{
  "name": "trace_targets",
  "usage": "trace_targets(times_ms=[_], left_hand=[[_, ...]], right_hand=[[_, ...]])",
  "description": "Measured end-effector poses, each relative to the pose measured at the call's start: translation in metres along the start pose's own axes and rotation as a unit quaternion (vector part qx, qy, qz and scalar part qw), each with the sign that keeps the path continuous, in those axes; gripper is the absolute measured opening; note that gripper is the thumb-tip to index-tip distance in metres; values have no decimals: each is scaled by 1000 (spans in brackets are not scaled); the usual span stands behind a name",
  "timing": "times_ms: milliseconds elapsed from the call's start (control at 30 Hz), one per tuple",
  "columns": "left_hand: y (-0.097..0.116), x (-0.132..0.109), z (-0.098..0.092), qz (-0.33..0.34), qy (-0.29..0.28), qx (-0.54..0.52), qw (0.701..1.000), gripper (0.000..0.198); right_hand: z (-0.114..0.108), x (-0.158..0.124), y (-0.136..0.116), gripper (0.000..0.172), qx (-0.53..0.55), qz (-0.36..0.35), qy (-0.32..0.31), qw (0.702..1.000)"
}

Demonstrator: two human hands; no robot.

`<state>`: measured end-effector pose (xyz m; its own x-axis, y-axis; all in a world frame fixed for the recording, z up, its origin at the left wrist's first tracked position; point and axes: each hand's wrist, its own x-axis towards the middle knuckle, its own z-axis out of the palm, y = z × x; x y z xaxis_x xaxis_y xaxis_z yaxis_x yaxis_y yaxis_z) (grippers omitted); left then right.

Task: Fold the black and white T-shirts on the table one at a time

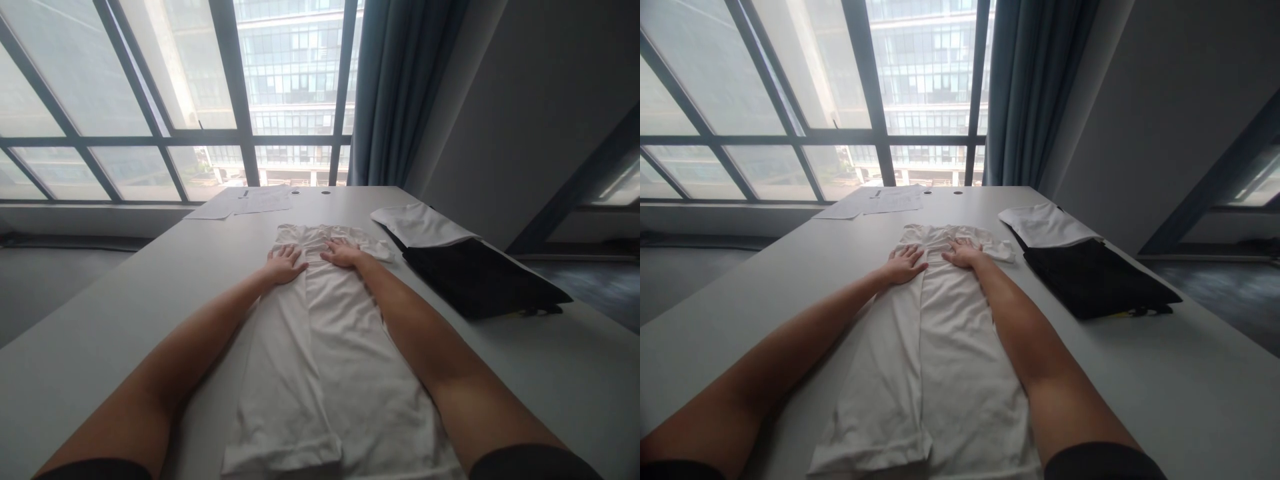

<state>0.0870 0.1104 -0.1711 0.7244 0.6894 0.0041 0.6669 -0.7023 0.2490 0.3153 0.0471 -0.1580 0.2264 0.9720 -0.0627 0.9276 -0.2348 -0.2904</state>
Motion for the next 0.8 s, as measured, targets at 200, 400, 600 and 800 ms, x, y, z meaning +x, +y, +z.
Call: trace_targets(times_ms=[200, 400, 600, 800], left_hand=[[-25, 24, -14, -9, -17, 38, 999, 73], [-48, 33, -24, -14, -21, 74, 997, 76], [-35, 15, -23, 3, 23, 91, 996, 69], [-16, -15, -18, 24, -35, 81, 996, 82]], right_hand=[[3, 4, 3, 61, -16, -22, 130, 991], [-8, -7, 18, 50, -46, 97, 182, 977], [-14, -14, 52, 62, -9, 308, 219, 926], [-22, -10, 64, 45, 38, 315, 237, 918]])
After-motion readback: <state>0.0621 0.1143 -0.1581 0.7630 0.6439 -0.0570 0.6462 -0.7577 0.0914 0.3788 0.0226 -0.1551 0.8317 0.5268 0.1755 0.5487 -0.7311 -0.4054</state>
